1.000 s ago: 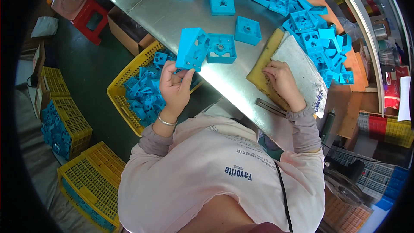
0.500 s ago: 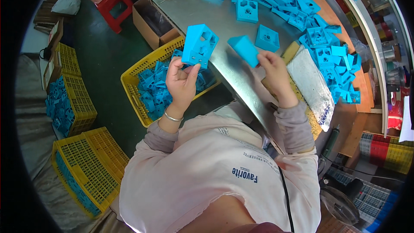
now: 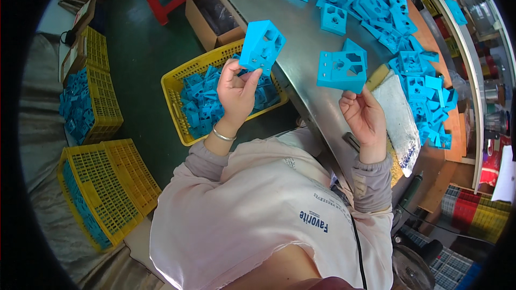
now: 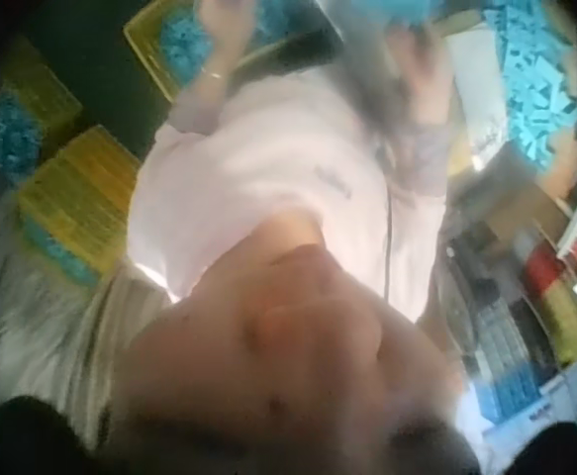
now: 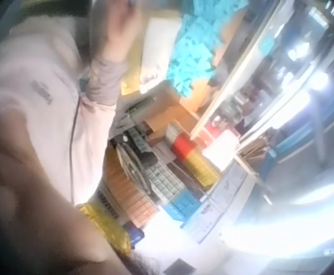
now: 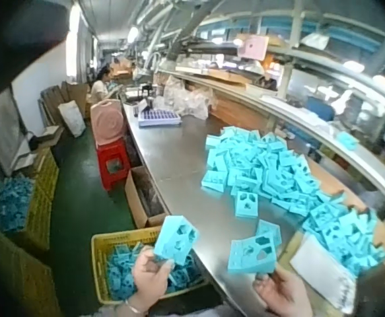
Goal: The person assembles plastic components by inserting small pins into parts by hand and fastening them with an electric screwdriver.
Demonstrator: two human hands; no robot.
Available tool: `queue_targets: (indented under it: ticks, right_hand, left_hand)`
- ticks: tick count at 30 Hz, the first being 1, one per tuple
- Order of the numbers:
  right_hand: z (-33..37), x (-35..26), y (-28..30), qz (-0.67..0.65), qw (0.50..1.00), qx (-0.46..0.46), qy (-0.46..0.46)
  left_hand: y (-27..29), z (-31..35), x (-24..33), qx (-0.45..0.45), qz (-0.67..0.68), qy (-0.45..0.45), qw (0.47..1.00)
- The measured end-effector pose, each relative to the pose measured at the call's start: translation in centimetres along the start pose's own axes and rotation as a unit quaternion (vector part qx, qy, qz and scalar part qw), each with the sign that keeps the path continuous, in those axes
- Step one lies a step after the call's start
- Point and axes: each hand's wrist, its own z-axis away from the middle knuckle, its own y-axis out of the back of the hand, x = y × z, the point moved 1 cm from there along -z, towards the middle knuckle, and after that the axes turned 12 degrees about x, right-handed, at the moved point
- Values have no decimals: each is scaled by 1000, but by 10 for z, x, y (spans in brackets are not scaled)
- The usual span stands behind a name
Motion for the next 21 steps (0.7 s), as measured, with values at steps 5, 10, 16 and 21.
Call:
queue_targets:
  ticks: [5, 10, 16, 21]
  right_hand:
    - [3, 17, -4, 33, 999, 13, -12]
    - [6, 62, 0, 125, 988, 54, -76]
    - [-16, 130, 30, 196, 947, 121, -223]
    - [-64, 143, 15, 236, 948, 99, -191]
  left_hand:
    - [19, -9, 1, 38, -18, -19, 999]
    - [39, -31, 12, 85, -29, -76, 993]
    - [75, -46, 25, 149, -85, -90, 981]
    - [79, -42, 25, 171, -92, -72, 978]
